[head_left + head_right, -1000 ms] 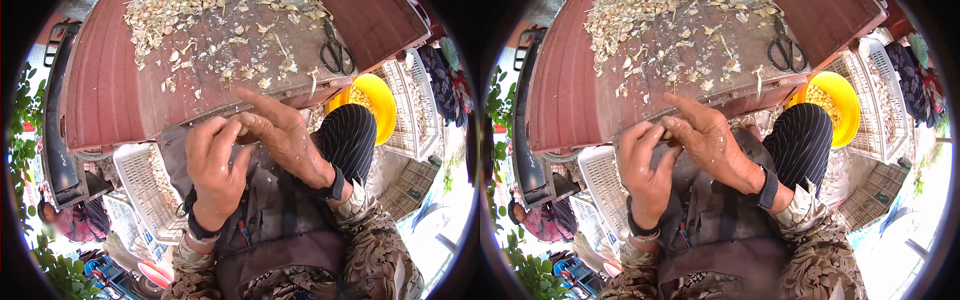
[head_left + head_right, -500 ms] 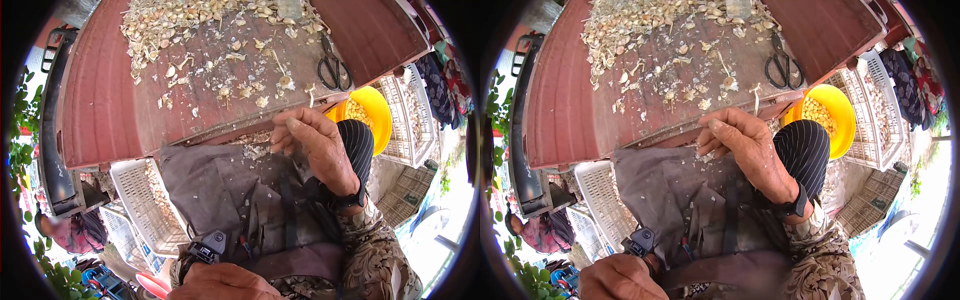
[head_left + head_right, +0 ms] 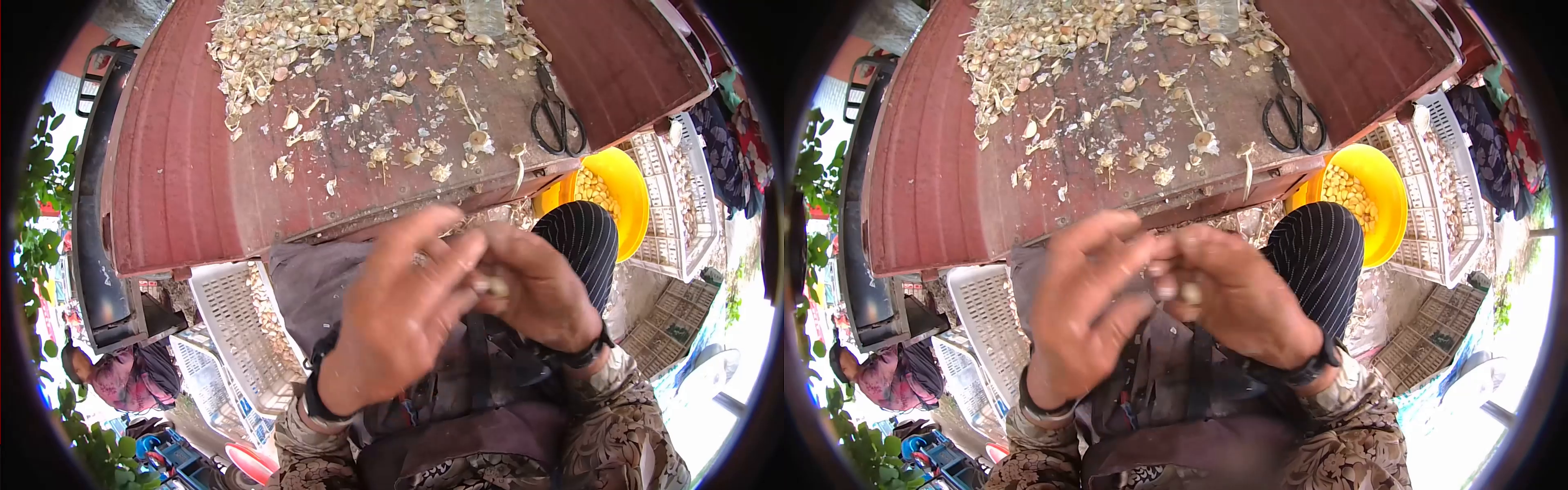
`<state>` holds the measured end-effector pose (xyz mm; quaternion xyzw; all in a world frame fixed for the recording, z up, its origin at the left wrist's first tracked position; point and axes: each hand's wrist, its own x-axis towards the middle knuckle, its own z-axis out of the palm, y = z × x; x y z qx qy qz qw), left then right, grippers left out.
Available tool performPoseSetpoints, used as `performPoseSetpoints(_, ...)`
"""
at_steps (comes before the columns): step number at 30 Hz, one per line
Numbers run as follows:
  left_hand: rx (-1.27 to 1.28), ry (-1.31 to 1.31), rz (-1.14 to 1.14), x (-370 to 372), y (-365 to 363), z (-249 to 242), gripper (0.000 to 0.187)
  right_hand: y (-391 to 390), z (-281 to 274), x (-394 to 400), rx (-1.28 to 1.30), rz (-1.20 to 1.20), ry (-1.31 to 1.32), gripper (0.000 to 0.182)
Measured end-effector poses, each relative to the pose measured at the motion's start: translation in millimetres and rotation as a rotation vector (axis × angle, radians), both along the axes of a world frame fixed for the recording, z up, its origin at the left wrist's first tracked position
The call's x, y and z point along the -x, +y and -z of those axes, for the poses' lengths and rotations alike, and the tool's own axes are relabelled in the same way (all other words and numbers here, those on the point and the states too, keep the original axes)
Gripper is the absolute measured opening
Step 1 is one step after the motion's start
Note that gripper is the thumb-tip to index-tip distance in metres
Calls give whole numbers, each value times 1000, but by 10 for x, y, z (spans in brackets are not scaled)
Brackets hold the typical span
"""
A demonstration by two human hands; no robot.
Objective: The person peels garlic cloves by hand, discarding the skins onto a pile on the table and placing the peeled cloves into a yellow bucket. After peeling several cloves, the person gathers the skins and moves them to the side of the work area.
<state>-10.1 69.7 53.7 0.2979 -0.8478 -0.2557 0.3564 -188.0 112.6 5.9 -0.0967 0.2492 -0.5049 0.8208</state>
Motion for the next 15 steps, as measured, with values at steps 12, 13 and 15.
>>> performPoseSetpoints(12,203,-504,-730,-951,-2397,1301,22,593,-156,1607,122,595,1913,29)
performPoseSetpoints(13,97,-553,-749,-950,-2427,1337,22,525,-195,1485,36,552,1790,27)
performPoseSetpoints(15,-31,-506,-699,-924,-2402,1287,22,385,-195,1267,39,497,1580,21)
